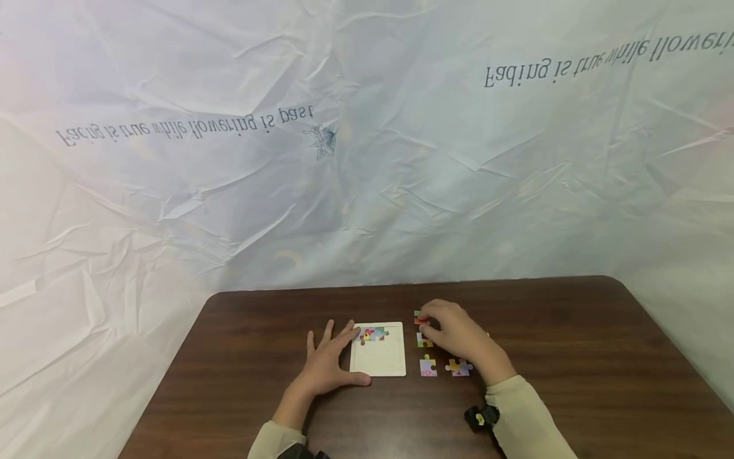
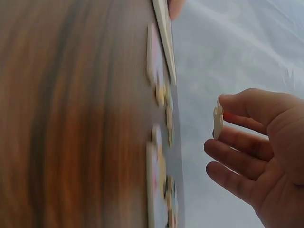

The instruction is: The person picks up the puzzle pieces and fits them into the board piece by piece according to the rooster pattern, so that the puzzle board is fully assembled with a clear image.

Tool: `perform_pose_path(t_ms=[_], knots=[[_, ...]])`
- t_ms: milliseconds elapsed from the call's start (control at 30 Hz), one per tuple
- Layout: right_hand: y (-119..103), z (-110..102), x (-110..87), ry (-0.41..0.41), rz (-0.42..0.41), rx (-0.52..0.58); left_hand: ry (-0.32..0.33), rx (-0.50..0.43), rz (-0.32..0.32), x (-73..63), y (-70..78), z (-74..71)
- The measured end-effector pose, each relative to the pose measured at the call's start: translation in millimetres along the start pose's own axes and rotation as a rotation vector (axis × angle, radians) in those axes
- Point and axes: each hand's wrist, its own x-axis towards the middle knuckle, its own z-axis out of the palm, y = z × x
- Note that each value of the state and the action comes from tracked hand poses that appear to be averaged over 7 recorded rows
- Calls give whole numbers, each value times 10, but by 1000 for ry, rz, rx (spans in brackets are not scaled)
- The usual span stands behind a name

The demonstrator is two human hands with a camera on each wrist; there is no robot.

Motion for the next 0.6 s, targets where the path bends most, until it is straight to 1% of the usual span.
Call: perform_pose_path(t_ms=[133,267,433,600], knots=[[-72,65,44,0,-45,27,-1,1,1,14,-11,-10],[-152,133,92,-41,-87,58,-1,-5,-7,18,-24,-25],[-248,207,101,-97,-86,66,-5,-2,-6,3,-24,-12],[-321,279,113,-107,-98,52,-11,4,-8,-15,-12,20]])
